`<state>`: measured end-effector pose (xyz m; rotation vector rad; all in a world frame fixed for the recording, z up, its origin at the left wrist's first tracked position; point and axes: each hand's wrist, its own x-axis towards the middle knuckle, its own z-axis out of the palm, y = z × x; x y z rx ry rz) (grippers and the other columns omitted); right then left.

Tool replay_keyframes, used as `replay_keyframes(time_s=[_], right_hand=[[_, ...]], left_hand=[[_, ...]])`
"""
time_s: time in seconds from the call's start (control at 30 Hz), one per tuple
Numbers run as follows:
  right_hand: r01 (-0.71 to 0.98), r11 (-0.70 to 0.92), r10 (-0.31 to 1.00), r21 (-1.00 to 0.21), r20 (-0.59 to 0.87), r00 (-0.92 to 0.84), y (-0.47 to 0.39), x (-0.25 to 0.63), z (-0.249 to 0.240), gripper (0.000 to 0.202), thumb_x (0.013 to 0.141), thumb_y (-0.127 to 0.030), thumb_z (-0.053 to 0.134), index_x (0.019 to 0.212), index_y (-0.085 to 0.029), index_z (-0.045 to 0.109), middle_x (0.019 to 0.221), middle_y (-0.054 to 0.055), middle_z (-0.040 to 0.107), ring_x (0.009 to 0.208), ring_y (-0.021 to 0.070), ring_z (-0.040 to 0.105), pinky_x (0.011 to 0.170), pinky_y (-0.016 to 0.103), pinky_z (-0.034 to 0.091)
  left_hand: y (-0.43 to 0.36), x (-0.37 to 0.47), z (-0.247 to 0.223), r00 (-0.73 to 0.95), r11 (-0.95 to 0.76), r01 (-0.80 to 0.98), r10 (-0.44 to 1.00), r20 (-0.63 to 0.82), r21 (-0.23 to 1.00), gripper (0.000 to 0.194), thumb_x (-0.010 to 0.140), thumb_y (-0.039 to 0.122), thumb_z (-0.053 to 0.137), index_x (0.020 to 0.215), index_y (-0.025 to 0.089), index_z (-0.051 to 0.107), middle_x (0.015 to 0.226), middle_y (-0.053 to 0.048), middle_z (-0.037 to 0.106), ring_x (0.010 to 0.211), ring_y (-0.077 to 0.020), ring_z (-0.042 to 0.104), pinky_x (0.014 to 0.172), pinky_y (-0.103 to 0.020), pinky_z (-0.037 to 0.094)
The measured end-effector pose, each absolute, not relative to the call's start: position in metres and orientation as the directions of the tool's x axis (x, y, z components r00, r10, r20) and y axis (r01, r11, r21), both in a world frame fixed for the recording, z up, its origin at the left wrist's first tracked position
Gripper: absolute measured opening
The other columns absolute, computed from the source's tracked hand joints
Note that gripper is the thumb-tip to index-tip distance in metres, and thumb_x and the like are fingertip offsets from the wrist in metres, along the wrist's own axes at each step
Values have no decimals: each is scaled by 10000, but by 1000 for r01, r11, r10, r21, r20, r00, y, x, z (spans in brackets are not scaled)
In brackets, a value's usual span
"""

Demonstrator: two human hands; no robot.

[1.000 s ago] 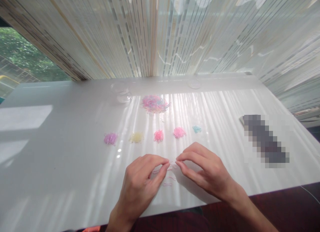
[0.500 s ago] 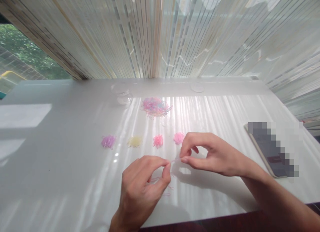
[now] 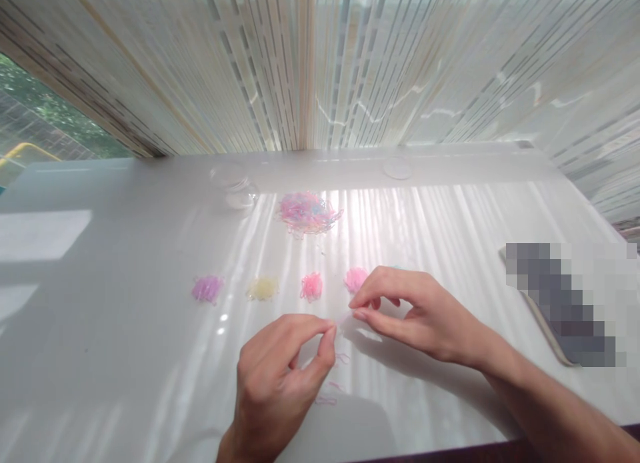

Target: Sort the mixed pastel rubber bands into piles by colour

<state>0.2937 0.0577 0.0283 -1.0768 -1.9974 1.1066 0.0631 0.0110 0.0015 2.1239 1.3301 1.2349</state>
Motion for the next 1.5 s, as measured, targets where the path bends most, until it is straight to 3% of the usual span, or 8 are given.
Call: replay_keyframes(time_s=[0.23, 0.47, 0.73, 0.9, 1.23, 1.5], right_hand=[[394, 408, 843, -824, 175, -508, 59, 299, 30, 80, 947, -133, 688, 922, -205, 711, 862, -15, 731, 763, 104, 654, 704, 219, 525], [596, 609, 790, -523, 338, -511, 73, 328, 16, 127, 1012, -153, 611, 1023, -206, 726, 925, 61, 674, 842, 184, 647, 722, 315, 548], [645, 642, 764, -414, 275, -584, 80, 330, 7, 179, 1054, -187, 568, 1024, -192, 743, 970, 85, 651, 878, 205, 580, 722, 329, 509], [680, 654, 756, -331, 311, -576, 84, 324, 5, 178, 1050, -185, 575, 1000, -194, 746, 956, 87, 662, 829, 199, 561, 707, 333, 492], [673, 627, 778, -391, 357, -517, 81, 330, 5, 163, 1015, -151, 576, 1026, -191, 734, 904, 76, 676, 819, 209, 587, 700, 345, 514], [643, 617, 787, -454, 335, -518, 77, 329, 3, 170, 1018, -163, 556, 998, -179, 724, 868, 70, 677, 823, 213, 601, 698, 356, 525]], left_hand=[[11, 66, 3, 195, -487, 557, 864, 464, 673, 103, 947, 98, 708, 959, 200, 723, 821, 18, 761, 590, -81, 572, 567, -215, 485], [8, 56, -2, 244, -473, 577, 878, 412, 666, 85, 970, 123, 676, 963, 201, 710, 833, 10, 754, 577, -90, 544, 553, -224, 483], [3, 53, -7, 246, -468, 571, 881, 404, 675, 97, 978, 116, 669, 983, 206, 705, 858, 10, 748, 594, -83, 546, 569, -214, 484], [5, 54, -6, 250, -473, 574, 878, 408, 668, 99, 976, 124, 669, 981, 216, 707, 838, 19, 741, 559, -84, 503, 555, -218, 480], [3, 48, -2, 249, -467, 623, 879, 408, 627, 84, 972, 149, 660, 963, 219, 705, 797, 20, 730, 527, -92, 488, 534, -225, 477], [-9, 3, -11, 425, -531, 707, 847, 320, 467, 149, 997, 238, 644, 1120, 228, 729, 986, -32, 750, 829, -162, 744, 739, -250, 598]])
